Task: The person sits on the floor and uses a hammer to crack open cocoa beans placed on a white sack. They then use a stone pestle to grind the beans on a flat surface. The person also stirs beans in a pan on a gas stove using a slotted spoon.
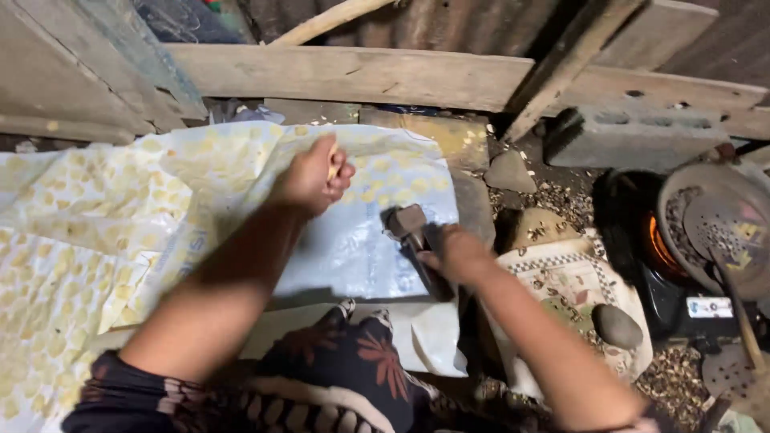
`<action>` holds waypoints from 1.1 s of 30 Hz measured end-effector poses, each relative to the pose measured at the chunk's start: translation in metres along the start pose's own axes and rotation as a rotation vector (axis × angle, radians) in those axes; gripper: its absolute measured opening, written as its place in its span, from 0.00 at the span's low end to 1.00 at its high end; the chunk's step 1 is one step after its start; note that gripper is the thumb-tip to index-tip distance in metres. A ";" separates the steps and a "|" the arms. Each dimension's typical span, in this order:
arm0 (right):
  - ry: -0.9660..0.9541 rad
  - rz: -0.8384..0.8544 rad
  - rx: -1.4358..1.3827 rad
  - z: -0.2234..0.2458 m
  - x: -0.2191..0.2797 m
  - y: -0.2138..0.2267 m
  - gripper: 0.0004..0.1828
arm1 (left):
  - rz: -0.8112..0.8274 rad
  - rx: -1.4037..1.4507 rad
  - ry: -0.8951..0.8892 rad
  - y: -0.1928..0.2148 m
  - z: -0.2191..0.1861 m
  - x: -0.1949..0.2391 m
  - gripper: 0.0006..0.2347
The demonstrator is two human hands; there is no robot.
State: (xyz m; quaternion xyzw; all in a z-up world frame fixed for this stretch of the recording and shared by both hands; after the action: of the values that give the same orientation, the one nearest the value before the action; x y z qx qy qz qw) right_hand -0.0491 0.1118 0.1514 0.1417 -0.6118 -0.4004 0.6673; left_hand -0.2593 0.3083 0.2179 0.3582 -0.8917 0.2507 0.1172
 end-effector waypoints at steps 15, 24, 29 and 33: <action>-0.318 -0.344 -0.629 -0.056 0.002 -0.021 0.37 | -0.219 -1.361 -0.681 -0.060 0.176 -0.139 0.05; 0.222 -1.175 -0.709 -0.036 0.009 0.040 0.22 | -0.160 -1.487 -0.484 -0.055 0.211 -0.176 0.04; -0.146 -0.503 -0.600 -0.064 -0.073 -0.019 0.25 | -0.271 -1.705 -0.814 -0.037 0.176 -0.074 0.09; -0.210 -0.422 -0.572 -0.058 -0.037 0.035 0.36 | -0.237 -1.639 -0.866 -0.033 0.166 -0.040 0.06</action>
State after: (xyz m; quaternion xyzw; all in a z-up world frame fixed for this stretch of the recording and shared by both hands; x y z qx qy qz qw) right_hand 0.0196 0.1431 0.1364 0.0304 -0.4976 -0.6964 0.5162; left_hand -0.2122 0.2230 0.0732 0.3146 -0.7139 -0.6254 0.0154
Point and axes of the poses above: each hand's wrist, its own x-axis away from the middle knuckle, its own y-axis out of the back of the hand, z = x × y, the point moved 4 cm from there along -x, towards the middle knuckle, and after that the axes turned 13 degrees about z, right-handed, at the moved point
